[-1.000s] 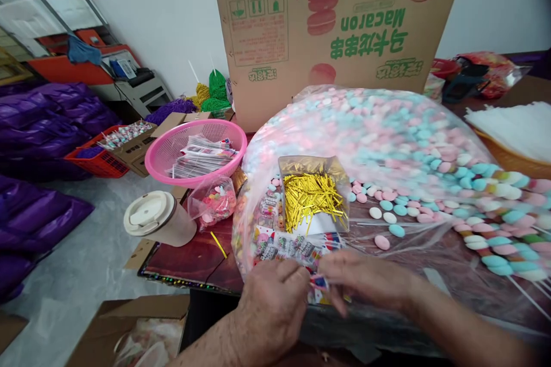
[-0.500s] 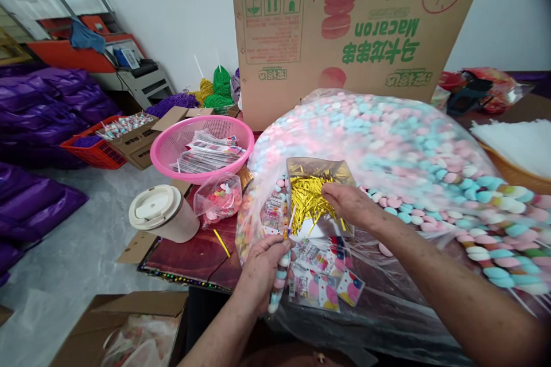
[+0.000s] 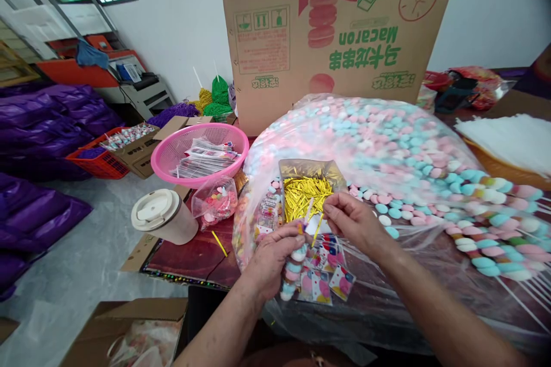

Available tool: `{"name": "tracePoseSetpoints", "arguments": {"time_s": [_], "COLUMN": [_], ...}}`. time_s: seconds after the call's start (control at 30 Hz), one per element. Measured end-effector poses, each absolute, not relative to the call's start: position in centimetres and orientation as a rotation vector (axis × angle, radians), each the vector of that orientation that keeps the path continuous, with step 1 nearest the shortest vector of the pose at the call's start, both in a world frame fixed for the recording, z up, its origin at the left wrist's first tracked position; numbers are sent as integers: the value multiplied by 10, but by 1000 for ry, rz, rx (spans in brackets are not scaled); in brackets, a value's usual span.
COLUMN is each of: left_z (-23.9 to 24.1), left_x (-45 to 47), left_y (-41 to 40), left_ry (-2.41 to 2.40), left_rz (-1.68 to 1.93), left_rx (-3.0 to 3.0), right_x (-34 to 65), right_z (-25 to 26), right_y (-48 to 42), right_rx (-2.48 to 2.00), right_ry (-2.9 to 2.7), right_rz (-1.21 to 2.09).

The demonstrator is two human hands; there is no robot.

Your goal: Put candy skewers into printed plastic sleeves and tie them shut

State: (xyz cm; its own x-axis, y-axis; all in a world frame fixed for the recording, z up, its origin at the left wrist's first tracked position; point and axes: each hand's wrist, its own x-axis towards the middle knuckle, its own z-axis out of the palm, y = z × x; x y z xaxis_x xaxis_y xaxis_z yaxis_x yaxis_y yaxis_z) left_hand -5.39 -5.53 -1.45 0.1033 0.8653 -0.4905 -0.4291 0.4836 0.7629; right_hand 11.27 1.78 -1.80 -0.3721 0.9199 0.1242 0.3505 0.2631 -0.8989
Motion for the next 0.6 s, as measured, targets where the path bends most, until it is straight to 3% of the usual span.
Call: {"name": "tracePoseSetpoints", "arguments": {"time_s": [0.13, 0.23, 0.33, 0.47, 0.6], "left_z": [-13, -12, -9, -3, -2], "left_x": [-42, -39, -39, -36, -35], "left_y": [-54, -57, -62, -69, -70], "left_ry": [863, 817, 806, 773, 964], "left_rz": [990, 957, 913, 937, 950], "left_rx": [419, 350, 319, 414, 534], "right_x": [114, 120, 125, 131, 146], "right_z": [-15, -18, -24, -31, -26], "right_y": [-5, -14, -23, -34, -48], "right_rx": [-1138, -1130, -819, -613, -801], "right_ry": [-1855, -1901, -2143, -2317, -2086], "right_rz": [902, 521, 153, 250, 431]}}
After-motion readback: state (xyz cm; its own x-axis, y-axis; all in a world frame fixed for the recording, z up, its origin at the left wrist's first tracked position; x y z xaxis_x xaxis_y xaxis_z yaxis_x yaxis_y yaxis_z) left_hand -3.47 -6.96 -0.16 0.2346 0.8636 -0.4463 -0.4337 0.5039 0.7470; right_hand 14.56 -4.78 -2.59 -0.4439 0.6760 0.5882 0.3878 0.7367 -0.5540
